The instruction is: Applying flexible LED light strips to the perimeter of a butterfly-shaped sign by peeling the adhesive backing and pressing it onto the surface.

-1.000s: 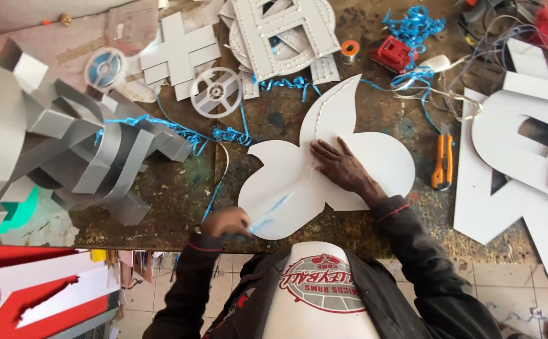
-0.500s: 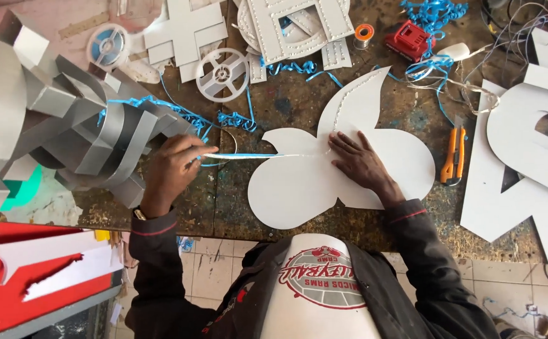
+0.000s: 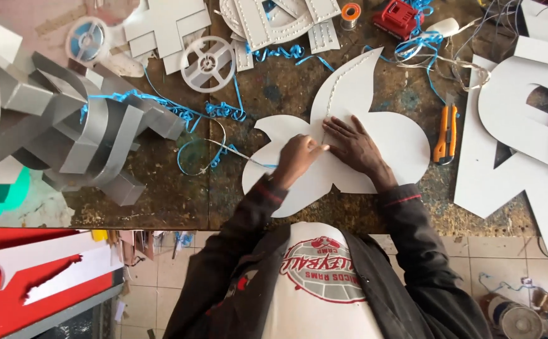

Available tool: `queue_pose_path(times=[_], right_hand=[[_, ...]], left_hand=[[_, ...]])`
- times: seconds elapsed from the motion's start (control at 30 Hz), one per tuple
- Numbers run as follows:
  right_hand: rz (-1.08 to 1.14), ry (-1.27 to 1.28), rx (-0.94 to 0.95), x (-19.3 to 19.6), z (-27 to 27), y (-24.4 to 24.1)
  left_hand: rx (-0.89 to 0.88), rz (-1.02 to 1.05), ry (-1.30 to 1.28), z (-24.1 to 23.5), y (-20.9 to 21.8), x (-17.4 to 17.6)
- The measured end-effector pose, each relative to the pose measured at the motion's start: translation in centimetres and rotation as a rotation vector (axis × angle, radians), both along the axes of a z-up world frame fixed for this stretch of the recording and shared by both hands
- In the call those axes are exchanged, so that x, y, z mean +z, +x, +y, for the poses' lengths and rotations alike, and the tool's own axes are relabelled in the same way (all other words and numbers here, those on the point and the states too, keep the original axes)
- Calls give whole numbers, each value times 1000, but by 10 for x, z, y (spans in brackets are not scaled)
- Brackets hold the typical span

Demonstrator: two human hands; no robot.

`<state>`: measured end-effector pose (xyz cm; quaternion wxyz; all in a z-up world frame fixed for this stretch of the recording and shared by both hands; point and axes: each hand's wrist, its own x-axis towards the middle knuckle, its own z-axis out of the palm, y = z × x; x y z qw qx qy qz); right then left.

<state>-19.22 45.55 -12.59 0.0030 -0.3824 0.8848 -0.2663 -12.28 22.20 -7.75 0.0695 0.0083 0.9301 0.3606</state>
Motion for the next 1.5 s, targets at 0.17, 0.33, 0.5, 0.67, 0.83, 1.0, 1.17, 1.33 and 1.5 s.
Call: queue_pose_path(times=[0.17,0.33,0.5,0.67,0.83,1.0,1.17,1.33,1.5], right_hand=[[13,-37,-29,5,2,-3],[22,-31,-33,16,-1,3],[40,-2,-10,7,0,-1],[26,6,4,9,1,-2],[-94,-107,-74,22,-8,0],[-146,-157,-175,-17,-23,-17],[-246,-152,-231,-21,-31,-24],[-256,-256,-365,-45,-43,-25],[-258,-293,-488,-52,-52,-17]], left_hand=[[3,-17,-109,19,-35,-75],[84,-302,150,1,-36,-38],[118,-350,158,-7,-36,-38],[135,-373,141,-13,-32,-16],[91,-337,234,-31,-26,-19],[122,-272,176,-28,-27,-3],[88,-200,91,-34,-55,-24],[-66,-95,1,-41,-72,-46],[-115,-90,-97,-41,-81,-62]])
